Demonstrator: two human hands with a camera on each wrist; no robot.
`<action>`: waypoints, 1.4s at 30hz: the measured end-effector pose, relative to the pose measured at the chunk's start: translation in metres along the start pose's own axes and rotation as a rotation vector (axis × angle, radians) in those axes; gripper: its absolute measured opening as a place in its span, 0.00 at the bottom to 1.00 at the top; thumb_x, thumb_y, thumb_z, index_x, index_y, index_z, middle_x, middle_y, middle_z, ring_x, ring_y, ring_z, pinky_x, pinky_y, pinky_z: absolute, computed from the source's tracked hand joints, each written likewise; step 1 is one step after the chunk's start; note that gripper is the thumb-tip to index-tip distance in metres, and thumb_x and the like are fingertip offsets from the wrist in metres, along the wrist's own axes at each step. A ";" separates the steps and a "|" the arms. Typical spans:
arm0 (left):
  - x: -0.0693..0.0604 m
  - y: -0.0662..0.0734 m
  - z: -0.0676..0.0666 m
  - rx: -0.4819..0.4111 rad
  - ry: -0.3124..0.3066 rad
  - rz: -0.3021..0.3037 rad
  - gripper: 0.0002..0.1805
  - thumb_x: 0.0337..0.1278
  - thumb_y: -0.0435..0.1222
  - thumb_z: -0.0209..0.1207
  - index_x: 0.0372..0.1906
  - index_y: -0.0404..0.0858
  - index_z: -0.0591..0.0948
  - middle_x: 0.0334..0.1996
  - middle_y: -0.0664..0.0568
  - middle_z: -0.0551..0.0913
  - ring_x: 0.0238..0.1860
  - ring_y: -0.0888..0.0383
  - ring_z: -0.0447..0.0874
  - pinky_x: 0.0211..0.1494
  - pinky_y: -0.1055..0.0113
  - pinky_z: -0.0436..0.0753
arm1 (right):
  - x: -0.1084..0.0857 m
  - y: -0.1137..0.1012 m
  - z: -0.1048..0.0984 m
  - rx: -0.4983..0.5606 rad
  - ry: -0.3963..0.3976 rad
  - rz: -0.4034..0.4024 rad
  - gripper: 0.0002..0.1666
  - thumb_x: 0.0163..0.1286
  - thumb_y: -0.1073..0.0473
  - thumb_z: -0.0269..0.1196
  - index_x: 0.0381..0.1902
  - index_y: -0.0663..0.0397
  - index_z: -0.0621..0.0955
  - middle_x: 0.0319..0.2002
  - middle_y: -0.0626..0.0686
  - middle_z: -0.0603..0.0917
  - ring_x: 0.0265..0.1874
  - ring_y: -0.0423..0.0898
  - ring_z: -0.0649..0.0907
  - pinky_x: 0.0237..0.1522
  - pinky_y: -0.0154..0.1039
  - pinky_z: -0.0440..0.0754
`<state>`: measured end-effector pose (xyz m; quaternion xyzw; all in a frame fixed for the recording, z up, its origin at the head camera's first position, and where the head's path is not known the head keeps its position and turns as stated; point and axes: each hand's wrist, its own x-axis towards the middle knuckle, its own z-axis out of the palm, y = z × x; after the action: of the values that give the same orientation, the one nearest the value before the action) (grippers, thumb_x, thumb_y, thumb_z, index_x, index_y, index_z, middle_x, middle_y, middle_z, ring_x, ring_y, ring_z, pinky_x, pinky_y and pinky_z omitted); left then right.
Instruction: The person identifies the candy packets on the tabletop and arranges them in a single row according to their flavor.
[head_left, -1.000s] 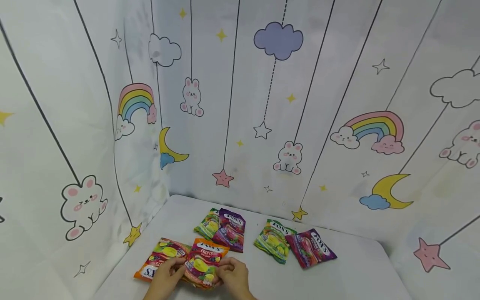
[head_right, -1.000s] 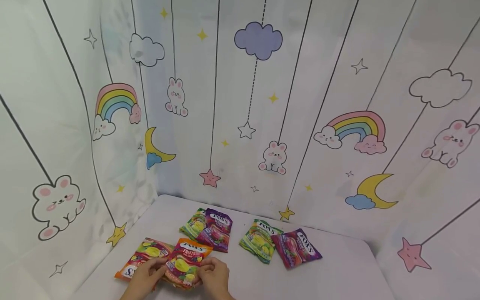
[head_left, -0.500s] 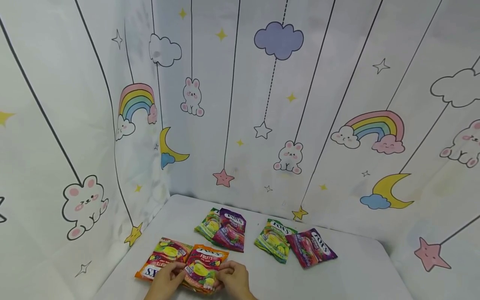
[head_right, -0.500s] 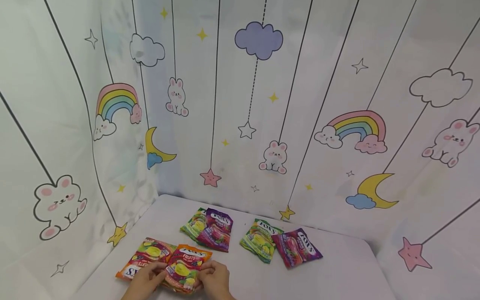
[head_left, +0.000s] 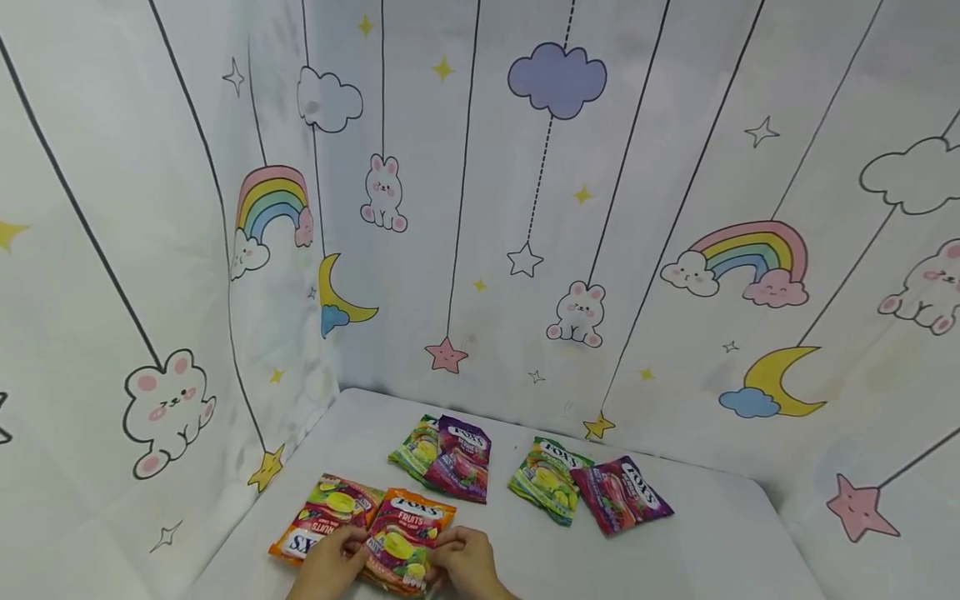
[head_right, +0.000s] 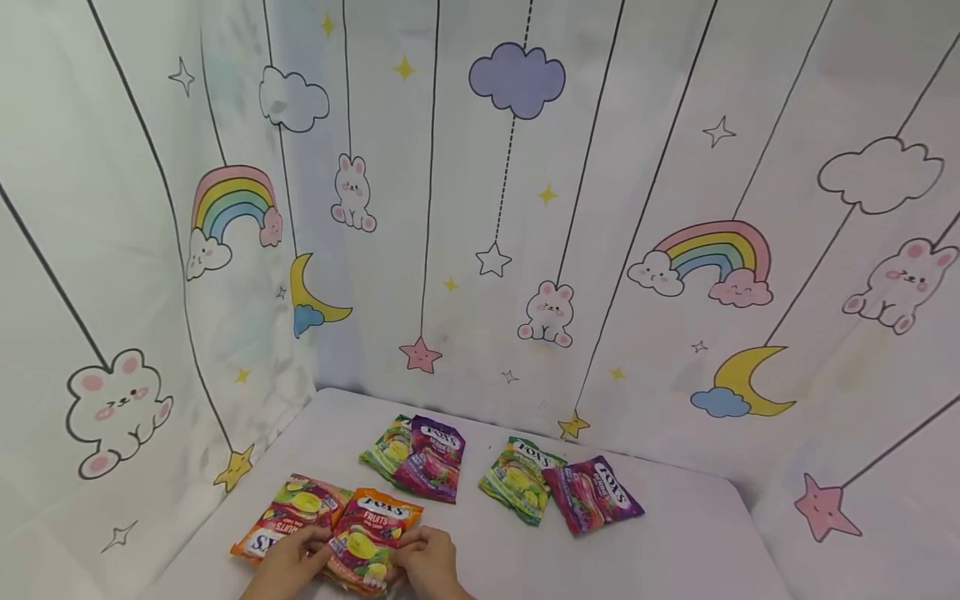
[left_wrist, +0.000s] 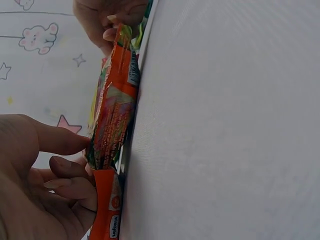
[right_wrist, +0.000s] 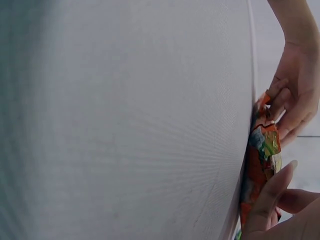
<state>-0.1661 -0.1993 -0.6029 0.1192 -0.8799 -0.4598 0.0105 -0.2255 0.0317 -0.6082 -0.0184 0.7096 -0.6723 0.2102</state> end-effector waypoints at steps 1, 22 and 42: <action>0.000 0.000 0.000 0.019 0.002 0.004 0.12 0.62 0.35 0.68 0.47 0.35 0.86 0.33 0.57 0.83 0.34 0.60 0.78 0.38 0.61 0.77 | 0.001 0.001 0.000 -0.003 -0.003 0.004 0.08 0.60 0.72 0.69 0.37 0.62 0.81 0.24 0.52 0.87 0.20 0.42 0.86 0.23 0.35 0.84; -0.003 0.006 0.000 0.148 -0.021 -0.041 0.11 0.63 0.39 0.68 0.44 0.36 0.85 0.28 0.57 0.78 0.30 0.59 0.74 0.36 0.61 0.74 | 0.003 0.000 -0.007 -0.140 -0.037 0.107 0.08 0.62 0.66 0.73 0.34 0.58 0.82 0.27 0.53 0.88 0.18 0.39 0.85 0.21 0.31 0.82; -0.001 0.008 -0.001 0.132 -0.013 -0.048 0.10 0.62 0.38 0.69 0.44 0.38 0.84 0.29 0.56 0.79 0.30 0.58 0.75 0.36 0.59 0.75 | 0.007 -0.009 -0.023 -0.240 -0.091 0.113 0.07 0.67 0.61 0.72 0.36 0.57 0.84 0.29 0.54 0.89 0.22 0.41 0.87 0.27 0.36 0.86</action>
<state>-0.1664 -0.1954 -0.5961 0.1377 -0.9053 -0.4015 -0.0144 -0.2419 0.0503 -0.6015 -0.0338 0.7746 -0.5679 0.2762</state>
